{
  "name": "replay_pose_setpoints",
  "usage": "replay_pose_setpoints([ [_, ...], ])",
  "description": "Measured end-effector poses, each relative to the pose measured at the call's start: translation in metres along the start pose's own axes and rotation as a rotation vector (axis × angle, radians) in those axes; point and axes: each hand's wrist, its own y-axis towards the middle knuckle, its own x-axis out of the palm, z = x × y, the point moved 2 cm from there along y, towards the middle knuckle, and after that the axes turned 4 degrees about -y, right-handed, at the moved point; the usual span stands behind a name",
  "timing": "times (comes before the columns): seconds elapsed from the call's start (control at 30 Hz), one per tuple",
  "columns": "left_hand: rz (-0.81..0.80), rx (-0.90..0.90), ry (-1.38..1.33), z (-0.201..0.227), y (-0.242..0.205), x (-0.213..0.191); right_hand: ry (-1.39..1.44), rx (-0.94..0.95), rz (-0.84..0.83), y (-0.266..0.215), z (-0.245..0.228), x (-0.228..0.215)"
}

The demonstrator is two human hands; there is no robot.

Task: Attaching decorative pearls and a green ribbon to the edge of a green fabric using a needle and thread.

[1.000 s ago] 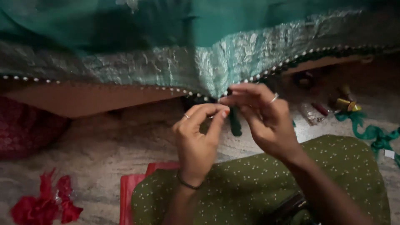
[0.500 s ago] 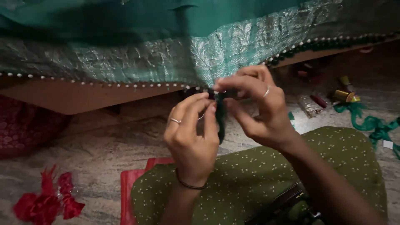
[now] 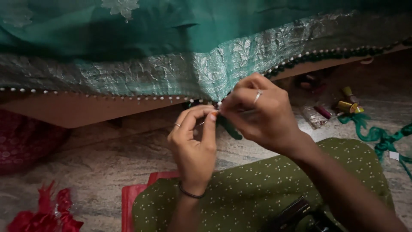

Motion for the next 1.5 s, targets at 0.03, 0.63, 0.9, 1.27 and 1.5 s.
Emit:
replay_pose_setpoints([
  [0.03,0.017,0.042,0.041,-0.001,-0.001,0.001,-0.171,-0.136,0.023,0.002,-0.003,0.0],
  [0.63,0.078,0.068,0.07,-0.008,-0.003,0.01,-0.077,0.039,0.003,-0.019,0.006,-0.003],
  [0.9,-0.015,-0.074,-0.205,-0.021,0.001,0.015,0.112,0.179,-0.068,-0.019,0.018,0.003],
  [1.27,0.013,0.142,-0.125,-0.025,0.016,0.018,1.192,0.438,0.036,-0.013,0.061,0.028],
  [1.5,-0.442,-0.214,-0.82,-0.065,0.03,0.01,1.36,0.642,-0.008,-0.013,0.065,0.041],
])
